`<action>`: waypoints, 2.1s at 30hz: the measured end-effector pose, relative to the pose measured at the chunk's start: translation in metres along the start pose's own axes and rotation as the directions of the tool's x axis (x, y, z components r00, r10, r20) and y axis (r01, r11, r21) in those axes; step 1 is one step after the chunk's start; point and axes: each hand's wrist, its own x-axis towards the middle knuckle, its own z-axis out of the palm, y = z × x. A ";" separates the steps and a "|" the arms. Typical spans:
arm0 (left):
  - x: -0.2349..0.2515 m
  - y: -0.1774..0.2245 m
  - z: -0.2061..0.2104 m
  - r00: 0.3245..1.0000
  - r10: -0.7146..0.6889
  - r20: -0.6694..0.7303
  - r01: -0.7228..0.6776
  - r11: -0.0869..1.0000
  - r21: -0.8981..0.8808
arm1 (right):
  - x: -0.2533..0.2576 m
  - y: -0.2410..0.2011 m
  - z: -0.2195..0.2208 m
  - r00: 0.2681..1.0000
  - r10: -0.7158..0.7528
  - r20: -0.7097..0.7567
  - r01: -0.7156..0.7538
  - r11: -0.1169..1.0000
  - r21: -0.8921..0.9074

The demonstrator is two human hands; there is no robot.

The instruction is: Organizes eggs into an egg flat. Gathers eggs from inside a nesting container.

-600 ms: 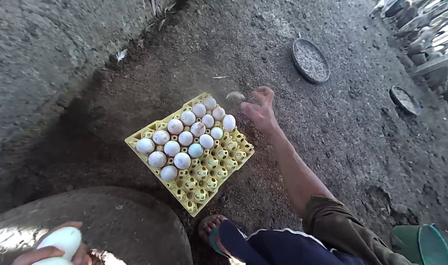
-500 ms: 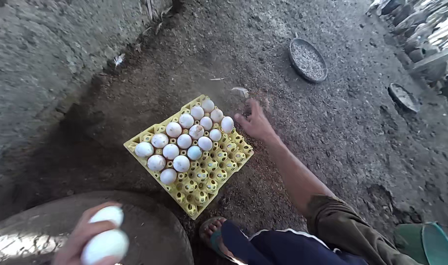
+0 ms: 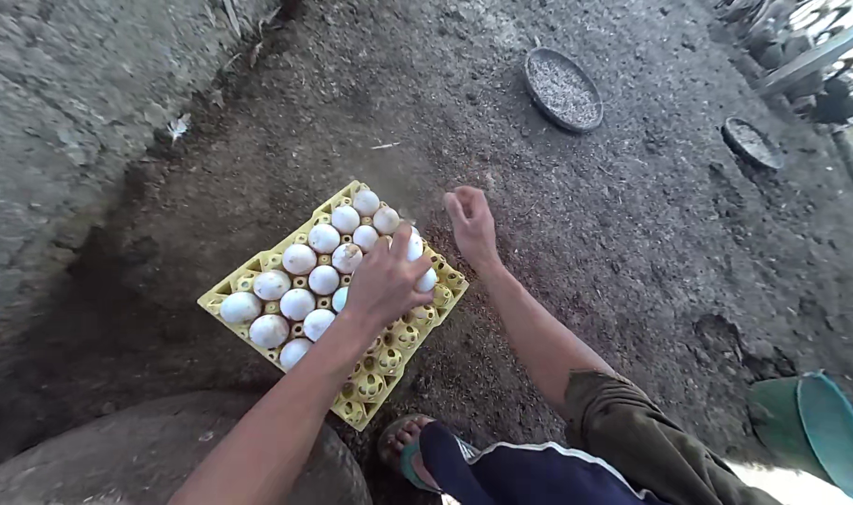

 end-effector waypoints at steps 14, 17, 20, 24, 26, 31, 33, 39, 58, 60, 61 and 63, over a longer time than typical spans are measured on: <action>0.029 0.020 0.001 0.866 -0.109 0.488 0.068 0.993 0.101 | -0.003 0.023 -0.036 0.958 0.070 -0.278 0.001 0.969 0.247; 0.030 0.024 0.005 0.795 -0.192 0.575 0.143 0.981 0.129 | -0.001 0.017 -0.034 0.960 0.061 -0.275 0.012 0.967 0.255; 0.017 0.017 0.020 0.950 -0.114 0.290 0.105 0.993 0.045 | 0.002 0.013 -0.033 0.959 0.048 -0.279 0.033 0.960 0.279; -0.005 0.003 0.049 0.991 0.077 -0.106 -0.062 0.988 0.144 | 0.002 0.007 -0.024 0.949 0.022 -0.316 0.092 0.936 0.339; -0.015 0.002 0.050 0.978 0.111 -0.178 -0.082 0.983 0.165 | 0.002 -0.003 -0.018 0.947 -0.014 -0.320 0.132 0.928 0.349; -0.073 -0.004 -0.006 0.972 0.016 -0.236 -0.018 1.000 -0.005 | -0.012 -0.020 -0.020 0.977 -0.162 0.140 0.165 0.986 -0.004; -0.118 -0.018 -0.055 0.967 -0.131 -0.220 0.123 0.991 -0.046 | -0.018 -0.028 -0.023 0.916 -0.113 0.384 0.199 0.961 -0.191; -0.303 -0.029 -0.144 0.708 -0.646 -0.285 0.686 0.726 0.057 | -0.034 -0.071 -0.009 0.836 -0.352 0.421 0.474 0.851 -0.228; -0.550 0.018 -0.020 -0.260 -0.958 0.123 0.929 -0.283 -0.240 | -0.371 -0.181 0.377 -0.658 -0.129 0.742 0.725 0.157 0.670; -0.550 0.020 -0.017 -0.258 -0.957 0.136 0.930 -0.284 -0.234 | -0.396 -0.173 0.399 -0.671 -0.041 0.740 0.736 0.073 0.672; -0.550 0.023 -0.016 -0.258 -0.956 0.139 0.930 -0.285 -0.234 | -0.407 -0.171 0.407 -0.678 -0.007 0.735 0.734 0.050 0.678; -0.552 0.029 -0.015 -0.253 -0.955 0.154 0.934 -0.283 -0.219 | -0.424 -0.162 0.418 -0.690 0.056 0.721 0.721 -0.026 0.692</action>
